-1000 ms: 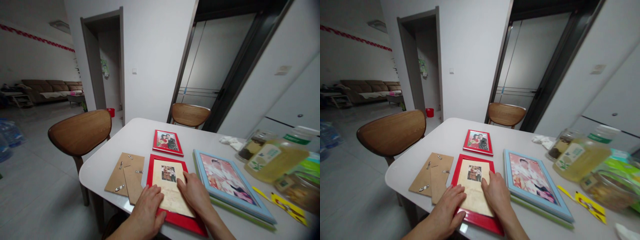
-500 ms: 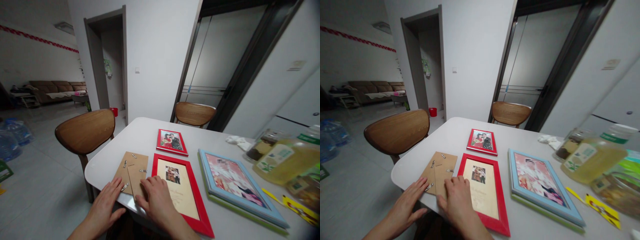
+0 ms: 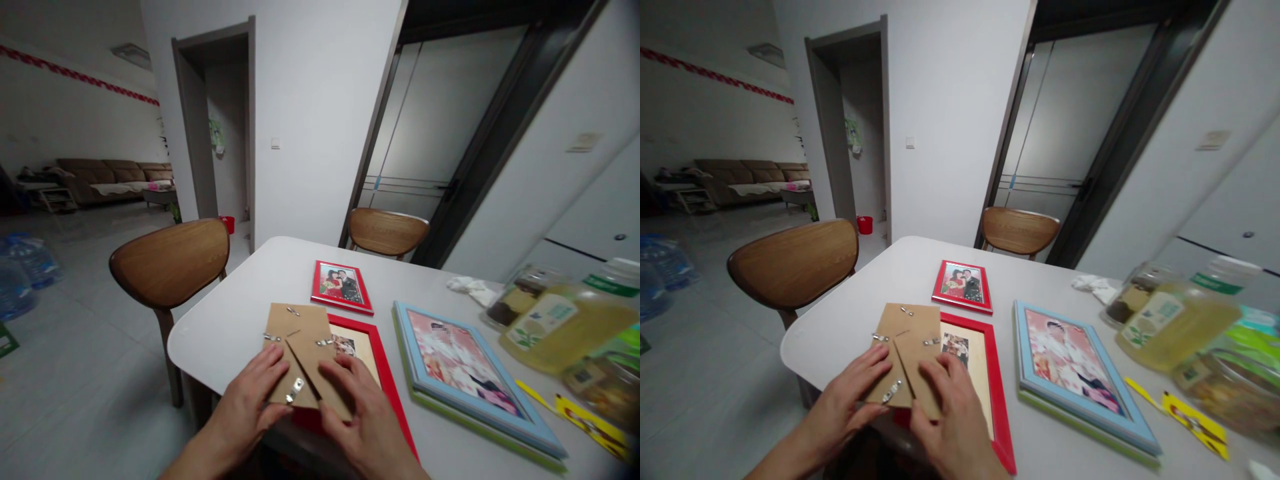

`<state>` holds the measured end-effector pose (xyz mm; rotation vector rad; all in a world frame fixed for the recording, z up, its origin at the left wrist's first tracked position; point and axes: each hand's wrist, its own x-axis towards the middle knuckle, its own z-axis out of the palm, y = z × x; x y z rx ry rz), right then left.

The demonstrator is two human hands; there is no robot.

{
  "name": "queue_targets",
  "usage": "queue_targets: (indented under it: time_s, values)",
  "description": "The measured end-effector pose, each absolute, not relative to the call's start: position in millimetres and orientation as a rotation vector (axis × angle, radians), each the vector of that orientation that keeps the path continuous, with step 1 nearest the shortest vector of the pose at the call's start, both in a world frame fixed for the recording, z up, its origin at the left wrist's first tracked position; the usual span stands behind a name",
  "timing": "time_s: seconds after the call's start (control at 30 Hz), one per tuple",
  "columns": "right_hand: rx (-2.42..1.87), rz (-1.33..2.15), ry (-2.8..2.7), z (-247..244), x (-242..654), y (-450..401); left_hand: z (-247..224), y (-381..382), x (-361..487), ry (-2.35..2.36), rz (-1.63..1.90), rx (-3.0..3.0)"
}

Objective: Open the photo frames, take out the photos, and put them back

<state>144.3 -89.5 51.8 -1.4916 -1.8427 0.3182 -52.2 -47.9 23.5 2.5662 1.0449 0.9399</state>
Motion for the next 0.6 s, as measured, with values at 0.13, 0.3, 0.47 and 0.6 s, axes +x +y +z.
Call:
queue_targets:
  time_s: [0.13, 0.3, 0.47, 0.6]
  values:
    - [-1.705, 0.234, -1.776, 33, 194, -104, 28, -49, -2, 0.92, 0.69, 2.546]
    - [-1.813, 0.213, -1.792, 12, 215, -107, 27, -45, 25, 0.922, 0.542, 2.54]
    - [-1.779, 0.039, -1.79, -5, 215, -103, 29, -43, 22, 0.942, 0.476, 2.535]
    - [-1.681, -0.096, -1.778, -13, 219, -104, 26, -43, 20, 0.929, 0.423, 2.497]
